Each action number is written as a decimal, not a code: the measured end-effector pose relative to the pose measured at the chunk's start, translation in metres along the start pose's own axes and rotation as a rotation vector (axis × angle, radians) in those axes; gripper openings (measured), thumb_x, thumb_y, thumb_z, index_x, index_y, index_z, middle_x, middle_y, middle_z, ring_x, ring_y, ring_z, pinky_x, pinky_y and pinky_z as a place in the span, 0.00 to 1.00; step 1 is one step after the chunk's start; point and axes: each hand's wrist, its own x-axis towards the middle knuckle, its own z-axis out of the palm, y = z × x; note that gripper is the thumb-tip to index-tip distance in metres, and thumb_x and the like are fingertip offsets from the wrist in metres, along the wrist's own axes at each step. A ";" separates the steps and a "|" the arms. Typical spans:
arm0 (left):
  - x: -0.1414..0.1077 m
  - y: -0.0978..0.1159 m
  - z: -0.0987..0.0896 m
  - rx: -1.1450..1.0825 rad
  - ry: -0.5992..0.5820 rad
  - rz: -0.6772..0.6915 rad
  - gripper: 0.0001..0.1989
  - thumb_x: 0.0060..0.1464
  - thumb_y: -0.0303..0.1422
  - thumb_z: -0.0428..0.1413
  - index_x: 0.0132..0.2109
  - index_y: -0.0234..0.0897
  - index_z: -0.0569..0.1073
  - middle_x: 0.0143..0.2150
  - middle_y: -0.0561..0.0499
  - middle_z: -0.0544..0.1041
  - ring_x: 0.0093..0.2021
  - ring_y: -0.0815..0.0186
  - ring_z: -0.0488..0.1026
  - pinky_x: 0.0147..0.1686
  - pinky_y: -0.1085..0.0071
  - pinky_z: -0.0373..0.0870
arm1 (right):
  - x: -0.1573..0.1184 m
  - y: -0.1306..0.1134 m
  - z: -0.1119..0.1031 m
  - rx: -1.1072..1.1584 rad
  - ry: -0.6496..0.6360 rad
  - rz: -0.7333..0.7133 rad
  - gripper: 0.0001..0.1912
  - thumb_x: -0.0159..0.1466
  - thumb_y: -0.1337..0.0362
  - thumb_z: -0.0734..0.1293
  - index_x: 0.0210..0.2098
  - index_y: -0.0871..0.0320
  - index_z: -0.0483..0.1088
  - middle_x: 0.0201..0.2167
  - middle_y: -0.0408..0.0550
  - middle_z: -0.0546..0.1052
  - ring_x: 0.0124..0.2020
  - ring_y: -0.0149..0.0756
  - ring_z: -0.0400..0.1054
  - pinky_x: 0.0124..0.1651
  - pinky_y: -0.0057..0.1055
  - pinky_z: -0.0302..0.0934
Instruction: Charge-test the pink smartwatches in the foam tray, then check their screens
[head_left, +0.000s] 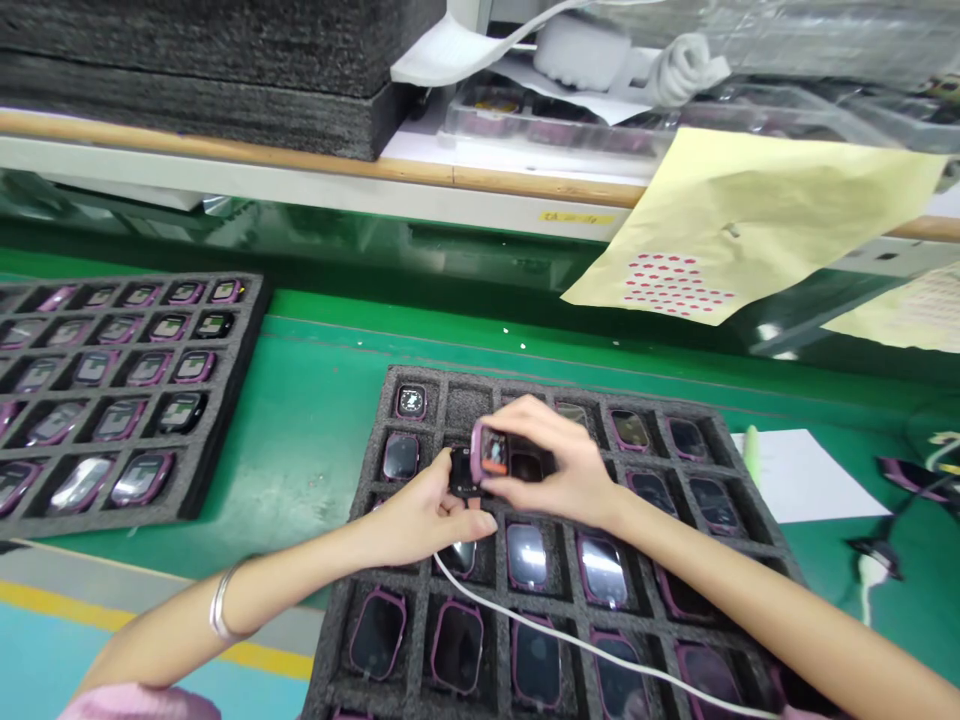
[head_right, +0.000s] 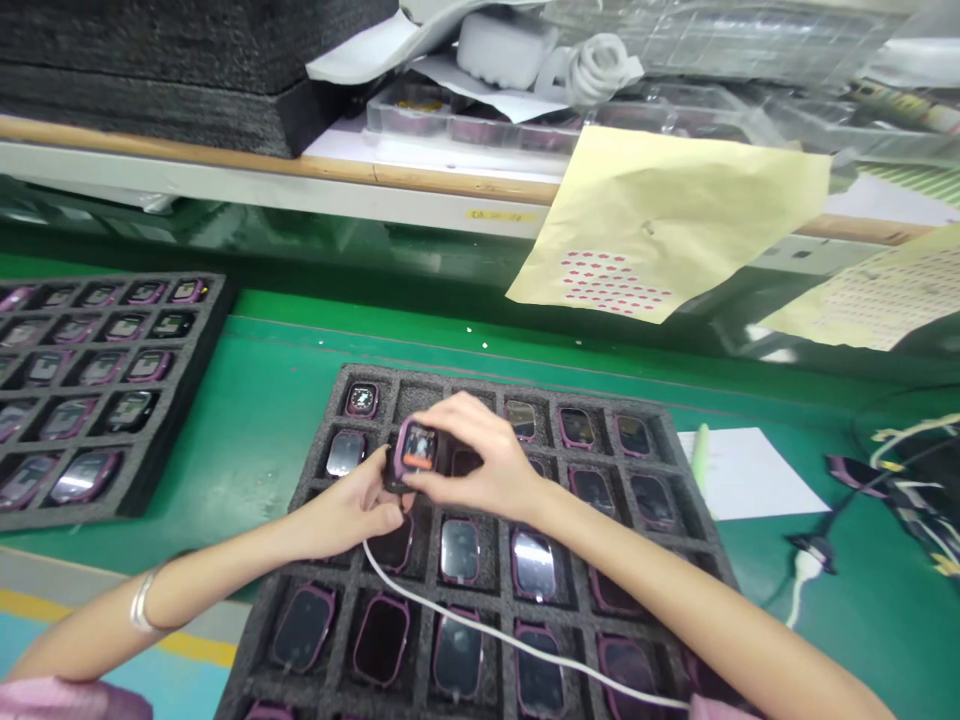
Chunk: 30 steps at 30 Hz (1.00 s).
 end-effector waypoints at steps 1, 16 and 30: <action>0.000 0.000 0.000 -0.017 -0.023 -0.012 0.26 0.52 0.41 0.62 0.52 0.36 0.61 0.36 0.53 0.66 0.30 0.71 0.63 0.28 0.74 0.60 | 0.004 0.005 0.000 -0.026 0.012 0.048 0.19 0.61 0.61 0.71 0.50 0.59 0.69 0.40 0.53 0.75 0.41 0.43 0.69 0.45 0.42 0.65; 0.015 0.025 0.046 -0.167 -0.018 -0.216 0.16 0.48 0.35 0.62 0.38 0.33 0.65 0.34 0.51 0.73 0.21 0.76 0.65 0.23 0.75 0.62 | 0.002 0.030 -0.041 -0.555 -0.408 0.296 0.17 0.58 0.62 0.74 0.45 0.65 0.73 0.39 0.56 0.75 0.40 0.48 0.71 0.42 0.41 0.66; 0.020 0.009 0.048 -0.130 -0.014 -0.152 0.23 0.46 0.42 0.65 0.42 0.32 0.66 0.28 0.53 0.73 0.23 0.72 0.69 0.25 0.74 0.67 | -0.045 -0.036 -0.040 -0.227 -0.247 0.104 0.18 0.60 0.62 0.71 0.48 0.60 0.68 0.42 0.56 0.78 0.42 0.47 0.72 0.47 0.45 0.65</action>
